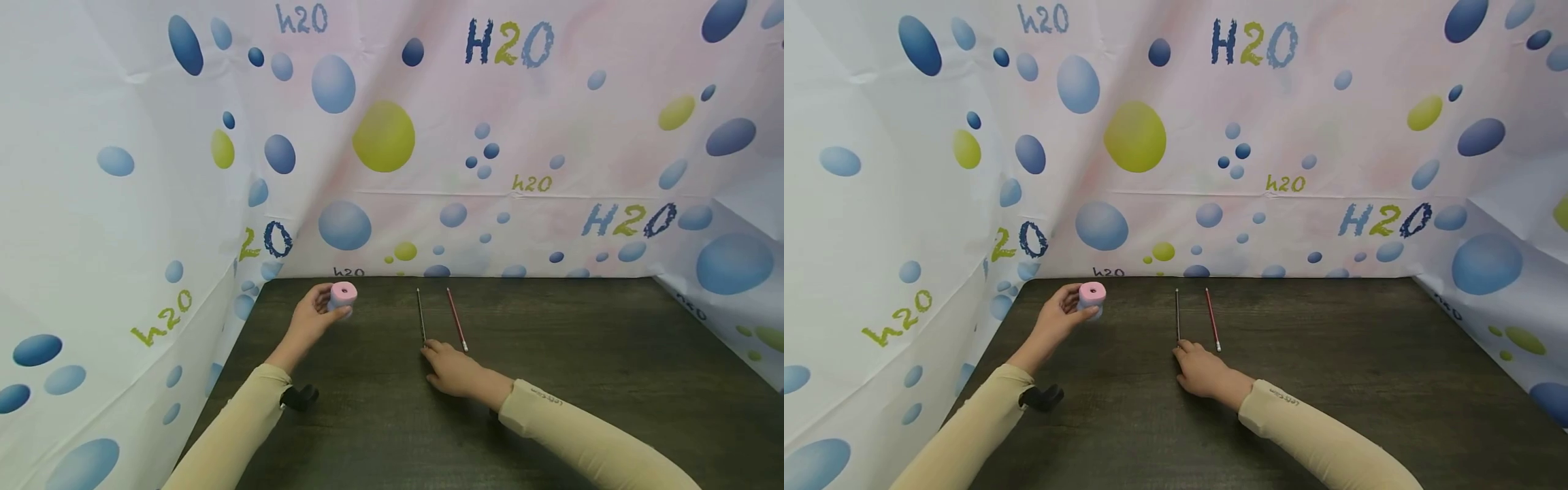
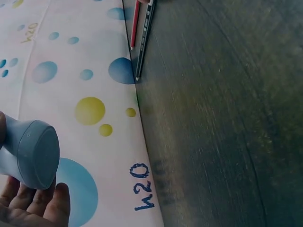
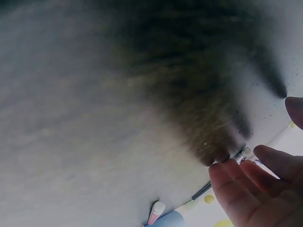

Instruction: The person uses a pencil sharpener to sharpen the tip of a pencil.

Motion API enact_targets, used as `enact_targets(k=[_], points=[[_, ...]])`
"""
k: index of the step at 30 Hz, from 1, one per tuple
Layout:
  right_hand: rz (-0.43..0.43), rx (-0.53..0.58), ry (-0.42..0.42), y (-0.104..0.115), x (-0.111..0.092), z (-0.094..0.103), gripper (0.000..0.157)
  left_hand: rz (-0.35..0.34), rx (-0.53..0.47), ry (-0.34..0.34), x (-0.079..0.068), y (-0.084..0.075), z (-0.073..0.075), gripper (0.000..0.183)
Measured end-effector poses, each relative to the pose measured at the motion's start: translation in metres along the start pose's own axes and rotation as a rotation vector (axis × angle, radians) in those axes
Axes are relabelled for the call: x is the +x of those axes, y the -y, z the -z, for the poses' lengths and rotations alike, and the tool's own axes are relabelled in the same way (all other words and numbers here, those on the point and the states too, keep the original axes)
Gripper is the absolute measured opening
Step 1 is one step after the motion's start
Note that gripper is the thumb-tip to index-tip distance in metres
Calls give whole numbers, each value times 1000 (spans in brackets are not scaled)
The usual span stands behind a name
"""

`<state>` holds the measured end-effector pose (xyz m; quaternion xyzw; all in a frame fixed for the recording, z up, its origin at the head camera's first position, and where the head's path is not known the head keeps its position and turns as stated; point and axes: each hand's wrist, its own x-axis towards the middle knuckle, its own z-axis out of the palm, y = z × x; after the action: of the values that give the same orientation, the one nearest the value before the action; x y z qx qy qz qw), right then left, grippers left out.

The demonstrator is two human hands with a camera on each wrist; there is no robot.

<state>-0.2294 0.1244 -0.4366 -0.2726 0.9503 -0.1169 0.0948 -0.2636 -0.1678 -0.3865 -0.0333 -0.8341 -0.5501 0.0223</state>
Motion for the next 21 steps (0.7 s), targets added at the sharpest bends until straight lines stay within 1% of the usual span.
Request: enact_targets(k=[7,14,17,21], points=[[-13,2,-4,1,0,-1,51,2,-9,2,16,2,-4,66],[-9,-10,-9,2,1,-1,51,21,-6,0,29,8,-8,66],[-10,-13,-5,2,1,-1,51,13,-15,-14,33,11,-10,66],[-14,-17,2,2,1,0,51,6,-51,-45,40,16,-16,67]])
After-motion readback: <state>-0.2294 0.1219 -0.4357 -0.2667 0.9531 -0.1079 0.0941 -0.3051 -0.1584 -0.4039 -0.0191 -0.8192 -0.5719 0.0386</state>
